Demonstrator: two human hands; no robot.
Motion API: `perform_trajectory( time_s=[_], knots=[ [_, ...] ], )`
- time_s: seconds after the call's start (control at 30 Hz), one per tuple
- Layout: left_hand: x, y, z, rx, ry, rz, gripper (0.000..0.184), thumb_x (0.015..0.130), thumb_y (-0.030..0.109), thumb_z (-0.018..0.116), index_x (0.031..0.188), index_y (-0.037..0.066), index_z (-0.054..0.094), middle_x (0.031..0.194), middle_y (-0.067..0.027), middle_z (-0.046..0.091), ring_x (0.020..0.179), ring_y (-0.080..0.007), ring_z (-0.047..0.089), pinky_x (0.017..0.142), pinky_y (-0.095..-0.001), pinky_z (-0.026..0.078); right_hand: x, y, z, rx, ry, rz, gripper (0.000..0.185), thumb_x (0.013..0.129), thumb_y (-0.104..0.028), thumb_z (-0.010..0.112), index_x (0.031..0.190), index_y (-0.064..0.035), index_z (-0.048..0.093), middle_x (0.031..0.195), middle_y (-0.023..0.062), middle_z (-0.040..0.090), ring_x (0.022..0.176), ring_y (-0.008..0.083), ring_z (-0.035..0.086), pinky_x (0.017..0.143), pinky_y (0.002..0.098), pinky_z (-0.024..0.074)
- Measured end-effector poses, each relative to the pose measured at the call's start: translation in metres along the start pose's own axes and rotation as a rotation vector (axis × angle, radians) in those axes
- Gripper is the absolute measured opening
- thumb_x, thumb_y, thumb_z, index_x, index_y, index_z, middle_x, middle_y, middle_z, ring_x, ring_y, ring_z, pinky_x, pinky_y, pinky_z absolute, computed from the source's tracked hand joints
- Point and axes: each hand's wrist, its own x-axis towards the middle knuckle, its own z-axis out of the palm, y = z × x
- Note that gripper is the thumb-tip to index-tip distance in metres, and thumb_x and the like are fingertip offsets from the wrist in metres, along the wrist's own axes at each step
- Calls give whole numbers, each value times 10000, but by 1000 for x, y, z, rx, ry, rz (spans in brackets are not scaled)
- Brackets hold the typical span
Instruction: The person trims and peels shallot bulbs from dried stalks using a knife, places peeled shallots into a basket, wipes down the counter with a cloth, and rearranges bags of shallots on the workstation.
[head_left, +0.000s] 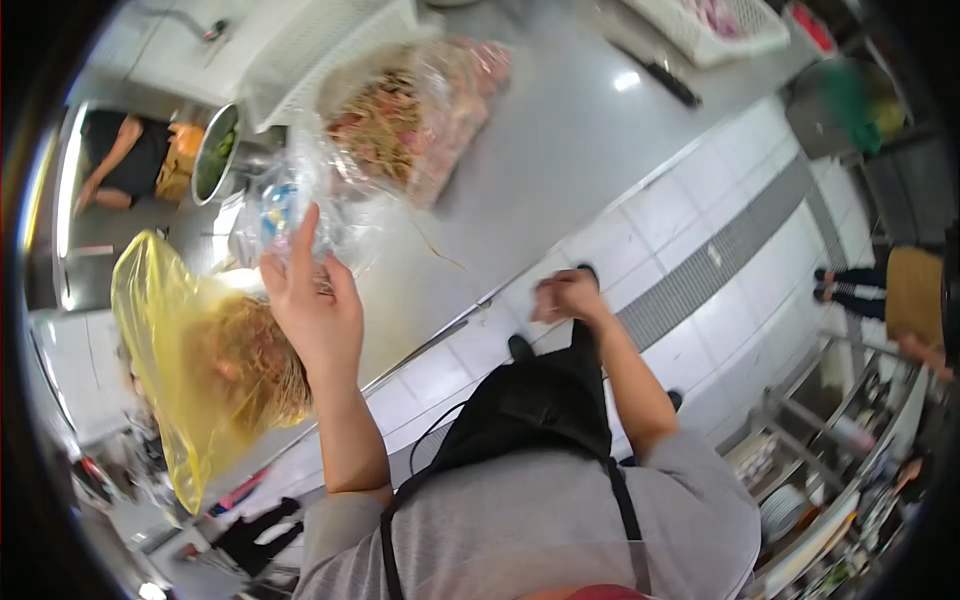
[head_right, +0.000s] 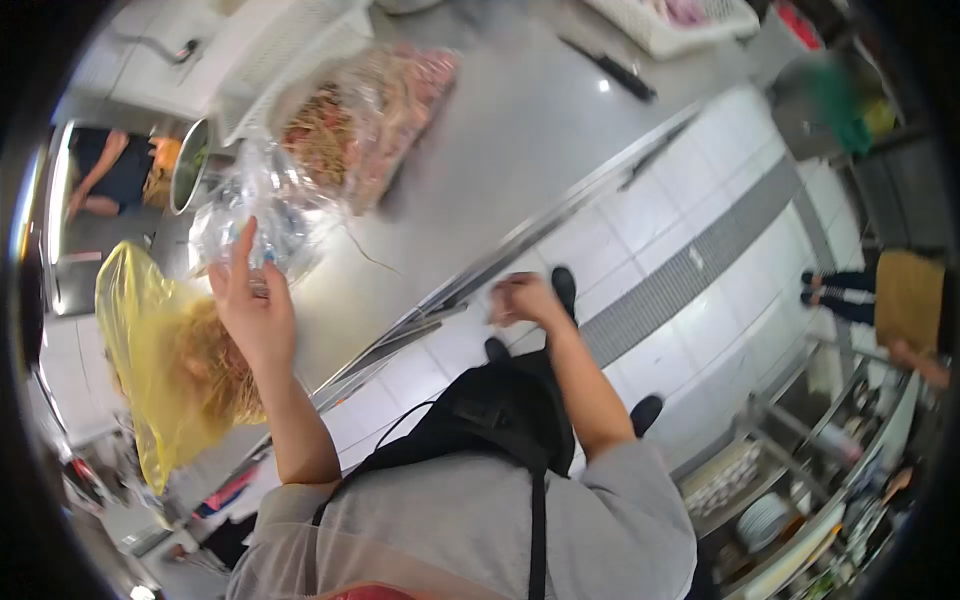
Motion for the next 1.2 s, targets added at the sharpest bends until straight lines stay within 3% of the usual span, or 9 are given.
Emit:
perform_trajectory(
  time_s=[0.03,0.07,0.23,0.33,0.43,0.57,0.83,1.03,1.2],
  knots=[
    [0,-5,-5,-11,46,-36,430,695,25,582,1110,135,559,1049,-148,499,718,-209,492,633,-287,419,-35,-73,-31,142,225,190,162,664,-89,505,757,12,591,831,108,603,831,185,574,671,283,459],
    [-2,-7,-8,47,119,9,434,696,33,590,1113,152,558,1064,-145,487,794,-227,501,696,-291,420,-48,-69,-74,-590,344,-308,173,655,-47,470,748,14,602,792,89,577,747,169,560,652,268,446],
    [9,20,-36,-65,394,190,352,685,32,624,1030,95,594,1047,-167,501,905,-277,501,771,-360,430,-91,-280,-100,-363,518,-490,237,650,0,433,782,-1,631,808,78,546,792,181,527,694,276,436],
    [41,42,-19,-612,-177,-253,219,735,44,568,942,-24,579,896,-234,564,771,-315,581,650,-357,473,-29,-315,-100,-689,539,-769,232,685,-14,450,830,-24,630,866,105,564,885,209,520,724,294,437],
    [66,12,34,-76,-257,-244,325,751,50,526,1045,-80,483,1024,-301,498,770,-375,582,641,-404,481,2,-347,-57,-1479,634,-757,216,740,-65,510,930,-63,611,935,142,574,953,260,517,759,331,437],
    [89,-15,83,27,130,-390,590,735,83,525,1248,-55,269,1208,-336,328,1023,-451,443,845,-443,398,35,-381,38,-529,-115,-817,235,755,-78,544,985,-57,586,1051,163,531,960,263,522,812,359,413],
    [126,-33,70,255,347,-441,738,655,129,584,1301,6,249,1286,-266,287,1229,-411,205,975,-547,154,131,-405,47,-1464,269,-852,467,742,-102,473,1207,-77,441,1370,223,155,1267,447,29,1024,449,201],
    [132,-62,49,59,-101,-561,192,663,100,599,821,-9,589,801,-175,600,759,-346,588,642,-417,475,138,-424,6,-1487,63,-592,464,709,-48,468,1172,-72,489,1089,226,484,951,351,513,783,406,444],
    [127,-65,47,-1271,130,-903,120,706,101,575,817,54,565,723,-37,472,579,-179,488,514,-304,446,148,-418,-20,-561,-331,-271,414,661,-43,613,1072,-46,567,768,88,587,676,175,563,592,283,438]
  ],
)
